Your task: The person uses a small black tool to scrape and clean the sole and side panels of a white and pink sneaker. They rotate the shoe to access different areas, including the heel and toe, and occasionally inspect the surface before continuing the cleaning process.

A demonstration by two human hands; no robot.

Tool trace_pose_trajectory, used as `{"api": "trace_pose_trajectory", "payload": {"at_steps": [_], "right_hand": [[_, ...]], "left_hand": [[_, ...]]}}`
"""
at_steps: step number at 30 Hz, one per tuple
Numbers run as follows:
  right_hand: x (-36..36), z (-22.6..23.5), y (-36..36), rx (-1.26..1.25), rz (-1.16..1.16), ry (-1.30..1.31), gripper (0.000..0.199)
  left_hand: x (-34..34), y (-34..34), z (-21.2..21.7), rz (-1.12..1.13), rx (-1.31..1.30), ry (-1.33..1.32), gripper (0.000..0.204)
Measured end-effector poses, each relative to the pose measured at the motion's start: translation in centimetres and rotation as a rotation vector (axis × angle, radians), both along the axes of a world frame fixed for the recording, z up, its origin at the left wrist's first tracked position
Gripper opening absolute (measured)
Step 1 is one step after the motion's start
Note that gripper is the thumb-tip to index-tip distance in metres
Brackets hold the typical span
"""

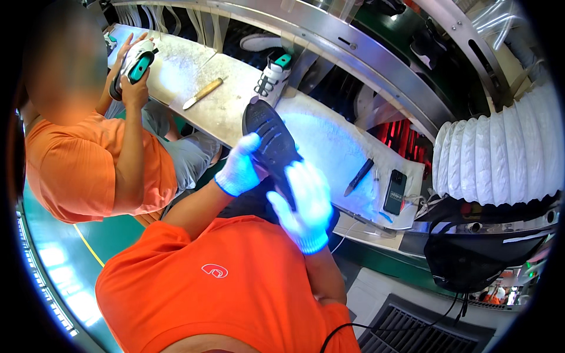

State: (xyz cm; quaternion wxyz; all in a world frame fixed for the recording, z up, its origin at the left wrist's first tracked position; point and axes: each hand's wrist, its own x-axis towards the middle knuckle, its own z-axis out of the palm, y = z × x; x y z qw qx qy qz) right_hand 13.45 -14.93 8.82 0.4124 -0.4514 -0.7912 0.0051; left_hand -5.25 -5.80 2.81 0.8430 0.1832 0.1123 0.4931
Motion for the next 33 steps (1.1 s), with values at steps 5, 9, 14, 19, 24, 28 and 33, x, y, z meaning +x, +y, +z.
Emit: {"api": "trace_pose_trajectory", "payload": {"at_steps": [5, 9, 14, 19, 24, 28, 33], "right_hand": [[1.7, 2.3, -5.8, -0.614, -0.007, 0.887, 0.105], [2.1, 2.4, -8.8, -0.973, 0.258, 1.228, 0.113], [3.0, 1.9, -9.3, -0.816, 0.185, 1.087, 0.097], [4.1, 1.8, -9.2, -0.799, 0.243, 1.17, 0.086], [4.0, 1.8, -9.5, -0.836, 0.227, 1.146, 0.084], [4.0, 1.7, -9.7, -0.854, 0.225, 1.136, 0.084], [4.1, 1.5, -9.8, -0.861, 0.222, 1.161, 0.082]], "left_hand": [[-0.8, -0.4, 5.2, -0.15, 0.098, -0.148, 0.11], [-0.3, -0.7, 5.5, -0.283, -0.008, -0.376, 0.115], [0.3, -1.3, 6.1, -0.368, 0.01, -0.451, 0.114], [1.3, -2.3, 7.9, -0.515, 0.078, -0.64, 0.12], [1.2, -2.0, 7.7, -0.756, 0.149, -0.704, 0.131], [1.1, -2.7, 8.0, -0.763, 0.105, -0.706, 0.134], [1.2, -2.4, 7.5, -0.779, 0.112, -0.699, 0.135]]}}
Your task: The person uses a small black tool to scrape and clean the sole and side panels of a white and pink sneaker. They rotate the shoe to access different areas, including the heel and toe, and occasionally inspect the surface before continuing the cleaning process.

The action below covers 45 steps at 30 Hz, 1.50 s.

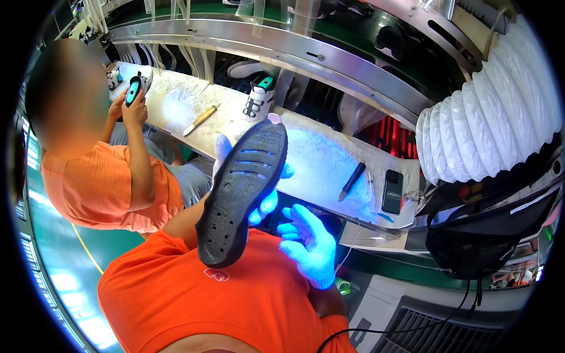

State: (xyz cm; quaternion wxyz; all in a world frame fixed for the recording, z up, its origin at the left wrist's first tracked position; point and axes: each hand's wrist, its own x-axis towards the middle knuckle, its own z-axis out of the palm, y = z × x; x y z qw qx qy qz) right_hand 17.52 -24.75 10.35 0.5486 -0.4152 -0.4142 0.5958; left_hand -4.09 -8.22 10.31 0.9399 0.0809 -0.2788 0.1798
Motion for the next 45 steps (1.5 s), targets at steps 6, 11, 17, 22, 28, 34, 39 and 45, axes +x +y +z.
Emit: {"api": "trace_pose_trajectory", "payload": {"at_steps": [6, 11, 17, 22, 28, 34, 39, 45], "right_hand": [[0.5, -0.1, -0.3, -0.064, 0.068, 0.138, 0.095], [-0.8, 1.5, 0.9, -0.042, 0.075, 0.175, 0.124], [0.8, 4.0, 5.4, -0.037, -0.328, 0.235, 0.066], [3.7, 4.5, 7.4, 0.159, -0.545, 0.273, 0.067], [9.9, 5.3, 12.9, 0.253, -0.573, 0.149, 0.058], [16.3, 9.2, 25.5, 0.223, -0.694, 0.189, 0.044], [19.6, 13.6, 33.7, 0.409, -0.666, 0.512, 0.035], [17.7, 8.9, 31.9, 0.464, -0.784, 0.413, 0.04]], "left_hand": [[0.7, 1.0, -0.5, 0.047, 0.057, 0.057, 0.137], [3.1, 1.7, 0.7, 0.659, 0.138, 0.702, 0.105], [8.7, 8.4, 4.3, 0.652, 0.376, 0.637, 0.078], [15.7, 19.1, 11.1, 1.469, 1.219, 1.208, 0.06], [25.1, 30.1, 13.0, 2.023, 1.681, 1.316, 0.041], [27.4, 34.5, 13.2, 1.868, 1.767, 1.258, 0.027], [22.5, 33.0, 11.7, 2.004, 1.347, 1.043, 0.018], [10.3, 22.7, 10.1, 1.862, 0.96, 0.907, 0.013]]}}
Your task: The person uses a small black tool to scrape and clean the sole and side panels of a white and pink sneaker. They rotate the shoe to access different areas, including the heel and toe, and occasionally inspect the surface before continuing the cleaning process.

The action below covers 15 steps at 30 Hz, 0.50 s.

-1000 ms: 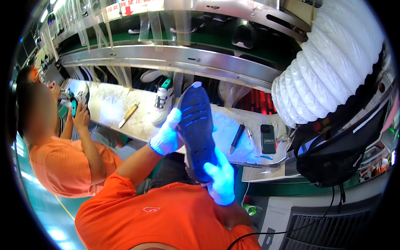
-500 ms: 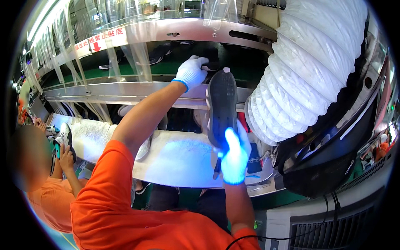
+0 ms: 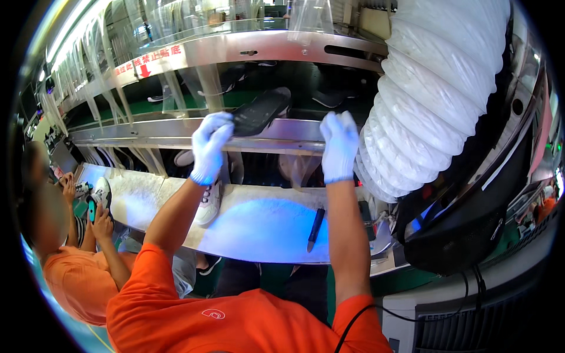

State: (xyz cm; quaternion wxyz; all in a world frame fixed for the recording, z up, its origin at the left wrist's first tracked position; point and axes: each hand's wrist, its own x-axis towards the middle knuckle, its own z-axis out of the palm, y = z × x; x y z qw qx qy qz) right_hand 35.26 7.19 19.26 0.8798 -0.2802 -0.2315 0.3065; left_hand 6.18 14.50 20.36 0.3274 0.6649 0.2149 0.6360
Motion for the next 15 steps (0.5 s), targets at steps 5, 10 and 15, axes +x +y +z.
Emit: {"api": "trace_pose_trajectory", "payload": {"at_steps": [5, 10, 15], "right_hand": [[-5.4, -8.9, -7.5, -0.255, 0.129, -0.471, 0.06], [-12.7, -12.2, -15.5, -0.161, 1.102, -0.092, 0.093], [-20.3, -16.3, -22.0, -0.273, 1.002, -0.635, 0.077]], "left_hand": [[-8.4, -4.1, 0.5, -0.384, -0.028, -0.161, 0.039], [-11.9, -5.8, -3.5, -0.805, -0.294, 0.042, 0.055], [-11.9, -9.4, -9.9, -0.744, -0.59, 0.05, 0.058]]}}
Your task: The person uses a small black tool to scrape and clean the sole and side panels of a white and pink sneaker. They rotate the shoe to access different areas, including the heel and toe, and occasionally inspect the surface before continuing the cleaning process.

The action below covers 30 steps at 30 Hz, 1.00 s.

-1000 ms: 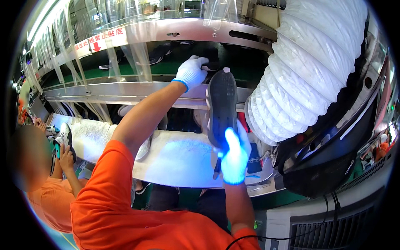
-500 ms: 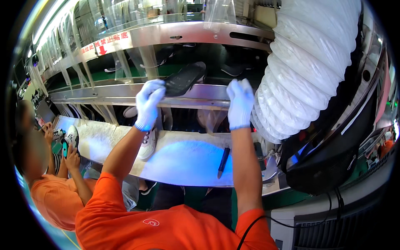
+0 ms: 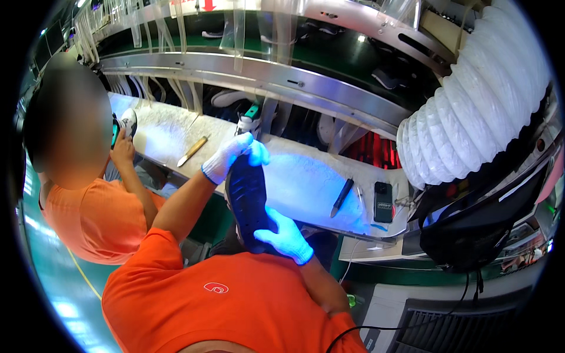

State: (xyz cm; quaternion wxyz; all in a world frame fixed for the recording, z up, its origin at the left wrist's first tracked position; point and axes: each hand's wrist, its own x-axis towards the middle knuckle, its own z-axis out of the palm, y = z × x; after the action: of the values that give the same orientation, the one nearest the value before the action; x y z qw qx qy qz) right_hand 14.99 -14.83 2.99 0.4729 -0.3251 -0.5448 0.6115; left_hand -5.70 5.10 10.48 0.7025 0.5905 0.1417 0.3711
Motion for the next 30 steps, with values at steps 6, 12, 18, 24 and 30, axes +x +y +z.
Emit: {"api": "trace_pose_trajectory", "payload": {"at_steps": [6, 12, 18, 24, 30], "right_hand": [[-0.4, 3.3, -1.9, -0.134, -0.453, 0.083, 0.06], [-1.0, 5.6, -3.6, -0.085, -0.537, -0.012, 0.061], [-2.0, 6.9, -5.5, -0.06, -0.544, -0.082, 0.072], [-1.9, 6.9, -5.9, -0.014, -0.517, -0.02, 0.077], [-1.5, 6.8, -5.9, -0.011, -0.504, -0.002, 0.079]], "left_hand": [[0.5, -7.8, -2.9, -0.003, -0.379, -0.221, 0.095], [0.8, -14.0, -0.7, 0.106, -0.428, -0.124, 0.099], [-0.3, -14.2, -1.0, 0.056, -0.451, -0.118, 0.1], [-0.2, -14.4, -1.3, 0.046, -0.484, -0.143, 0.107], [0.3, -14.5, -1.5, 0.032, -0.494, -0.181, 0.108]]}}
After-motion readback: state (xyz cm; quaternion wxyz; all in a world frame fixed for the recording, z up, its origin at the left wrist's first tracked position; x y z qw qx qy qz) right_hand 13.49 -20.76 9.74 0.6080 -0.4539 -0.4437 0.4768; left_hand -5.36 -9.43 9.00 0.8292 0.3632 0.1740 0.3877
